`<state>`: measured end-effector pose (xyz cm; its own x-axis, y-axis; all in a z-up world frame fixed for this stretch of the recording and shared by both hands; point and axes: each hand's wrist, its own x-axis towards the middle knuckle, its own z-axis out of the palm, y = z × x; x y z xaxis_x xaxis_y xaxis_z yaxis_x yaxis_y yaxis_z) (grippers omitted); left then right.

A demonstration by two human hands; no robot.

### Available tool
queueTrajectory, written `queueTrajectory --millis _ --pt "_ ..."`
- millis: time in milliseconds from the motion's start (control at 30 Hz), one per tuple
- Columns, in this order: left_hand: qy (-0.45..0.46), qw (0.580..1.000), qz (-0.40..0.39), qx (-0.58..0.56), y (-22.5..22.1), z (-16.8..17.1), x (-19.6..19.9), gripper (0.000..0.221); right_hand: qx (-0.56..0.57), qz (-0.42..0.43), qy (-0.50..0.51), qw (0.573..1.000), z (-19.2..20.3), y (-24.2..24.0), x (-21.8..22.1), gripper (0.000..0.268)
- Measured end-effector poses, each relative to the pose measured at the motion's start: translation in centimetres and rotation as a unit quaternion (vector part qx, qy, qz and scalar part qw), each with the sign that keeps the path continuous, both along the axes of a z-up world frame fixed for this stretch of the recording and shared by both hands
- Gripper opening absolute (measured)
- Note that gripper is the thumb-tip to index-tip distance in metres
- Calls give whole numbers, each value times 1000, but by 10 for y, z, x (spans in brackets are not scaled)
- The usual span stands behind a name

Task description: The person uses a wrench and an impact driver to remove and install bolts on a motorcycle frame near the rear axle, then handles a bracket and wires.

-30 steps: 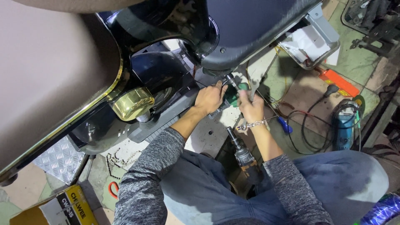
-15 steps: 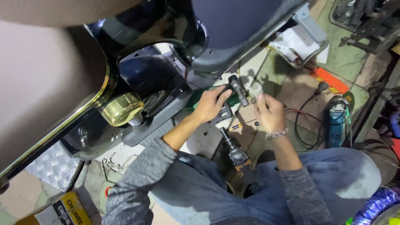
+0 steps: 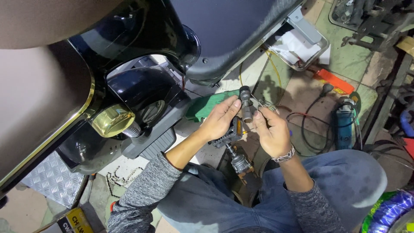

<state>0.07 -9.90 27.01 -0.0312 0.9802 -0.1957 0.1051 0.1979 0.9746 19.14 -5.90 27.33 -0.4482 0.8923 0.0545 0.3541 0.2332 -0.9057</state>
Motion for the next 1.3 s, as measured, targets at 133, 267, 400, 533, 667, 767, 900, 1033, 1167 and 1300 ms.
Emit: queueTrajectory --millis 133,267,400,533,667,767,900,1033,1167,1300 --pt "10 999 -12 -36 -4 23 13 62 39 14 3 999 21 -2 0 37" --pt "43 998 -38 -30 -7 8 7 45 -4 57 19 998 15 -1 6 39" --pt "27 995 -88 -38 -14 24 7 42 -151 92 94 980 21 -16 15 46" --pt "-156 984 -44 -78 -28 1 10 37 -304 196 162 918 55 -10 31 61" --pt "-232 968 -91 -34 -27 30 13 47 -357 207 181 893 23 -8 48 60" --pt "-305 946 -108 3 -27 12 13 45 -374 218 184 882 8 -7 52 56" --pt "-309 930 -196 -40 -29 3 13 56 -474 219 244 817 4 -17 52 41" --pt "-257 941 -218 6 -34 4 17 52 -464 308 192 808 -11 -12 59 49" --pt "-171 958 -225 46 -53 -6 23 54 -399 374 113 830 3 0 60 52" --pt "116 925 -341 -120 -38 45 9 77 -183 366 -35 912 34 16 56 24"
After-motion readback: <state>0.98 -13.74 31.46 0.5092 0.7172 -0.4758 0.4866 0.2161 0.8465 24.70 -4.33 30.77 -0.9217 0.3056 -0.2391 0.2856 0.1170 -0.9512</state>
